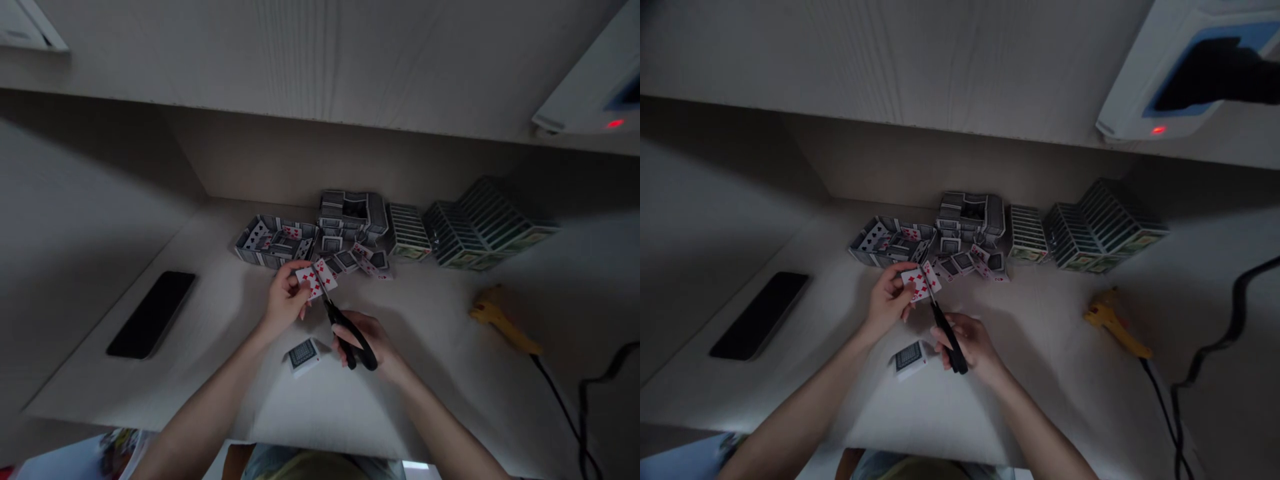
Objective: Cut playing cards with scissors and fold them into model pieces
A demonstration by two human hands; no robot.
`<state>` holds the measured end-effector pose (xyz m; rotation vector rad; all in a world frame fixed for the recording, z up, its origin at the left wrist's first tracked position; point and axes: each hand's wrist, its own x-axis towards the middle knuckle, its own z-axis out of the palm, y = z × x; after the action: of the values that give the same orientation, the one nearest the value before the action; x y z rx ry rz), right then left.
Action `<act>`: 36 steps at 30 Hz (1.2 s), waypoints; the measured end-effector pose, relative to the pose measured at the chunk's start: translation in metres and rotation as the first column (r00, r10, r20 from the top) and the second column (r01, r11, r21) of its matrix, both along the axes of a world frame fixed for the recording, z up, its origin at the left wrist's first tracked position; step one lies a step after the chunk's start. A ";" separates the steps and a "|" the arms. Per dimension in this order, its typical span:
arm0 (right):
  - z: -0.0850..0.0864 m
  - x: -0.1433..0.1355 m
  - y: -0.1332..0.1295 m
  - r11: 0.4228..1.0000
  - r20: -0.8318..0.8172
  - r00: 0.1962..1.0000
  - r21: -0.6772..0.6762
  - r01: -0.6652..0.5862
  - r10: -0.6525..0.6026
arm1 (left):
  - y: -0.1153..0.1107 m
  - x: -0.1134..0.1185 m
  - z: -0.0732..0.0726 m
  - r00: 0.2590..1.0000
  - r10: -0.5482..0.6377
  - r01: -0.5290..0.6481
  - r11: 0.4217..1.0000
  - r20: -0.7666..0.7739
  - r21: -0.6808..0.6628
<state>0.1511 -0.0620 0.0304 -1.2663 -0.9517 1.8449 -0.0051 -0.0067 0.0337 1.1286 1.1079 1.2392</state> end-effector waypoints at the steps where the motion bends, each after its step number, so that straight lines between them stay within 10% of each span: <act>1: 0.000 0.001 0.000 1.000 -0.007 1.000 -0.001 -0.010 0.010 | 0.000 0.000 0.000 1.000 0.000 0.000 1.000 0.005 -0.004; 36: -0.003 -0.007 -0.003 1.000 0.016 1.000 -0.010 0.003 -0.003 | 0.000 -0.003 -0.002 1.000 -0.002 0.002 1.000 0.030 -0.010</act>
<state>0.1442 -0.0649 0.0276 -1.2900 -0.9501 1.8415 -0.0077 -0.0063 0.0315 1.0995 1.0890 1.2435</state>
